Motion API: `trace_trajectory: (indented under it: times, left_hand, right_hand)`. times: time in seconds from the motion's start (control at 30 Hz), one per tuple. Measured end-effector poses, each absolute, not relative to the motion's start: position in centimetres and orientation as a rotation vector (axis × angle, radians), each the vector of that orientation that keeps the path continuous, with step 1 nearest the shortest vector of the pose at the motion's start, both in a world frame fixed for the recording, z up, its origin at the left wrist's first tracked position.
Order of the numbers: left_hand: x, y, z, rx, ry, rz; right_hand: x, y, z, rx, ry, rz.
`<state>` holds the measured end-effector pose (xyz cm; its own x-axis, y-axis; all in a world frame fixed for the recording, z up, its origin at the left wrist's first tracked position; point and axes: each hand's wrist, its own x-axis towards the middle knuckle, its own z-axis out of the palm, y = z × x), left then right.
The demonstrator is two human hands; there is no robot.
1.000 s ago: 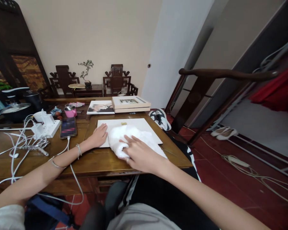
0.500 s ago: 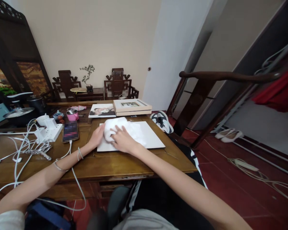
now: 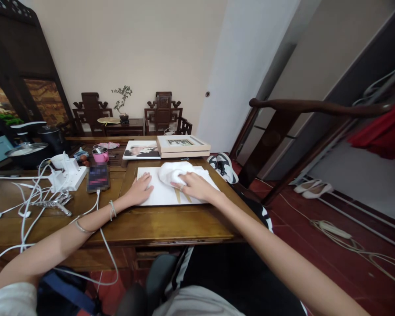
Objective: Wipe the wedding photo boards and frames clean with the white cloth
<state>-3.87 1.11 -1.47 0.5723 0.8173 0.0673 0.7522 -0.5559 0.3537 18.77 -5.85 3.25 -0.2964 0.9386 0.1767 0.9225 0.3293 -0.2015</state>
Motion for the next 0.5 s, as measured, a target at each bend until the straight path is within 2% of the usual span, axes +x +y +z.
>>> trace_trajectory:
  times: [0.33, 0.5]
  left_hand:
    - [-4.0, 0.7, -1.2, 2.668, 1.273, 0.332]
    - [-4.2, 0.7, -1.4, 2.663, 1.274, 0.306]
  right_hand:
    - [11.1, 2.4, 3.9, -1.574, -2.254, 0.281]
    - [15.5, 1.9, 3.1, -1.616, -2.173, 0.268]
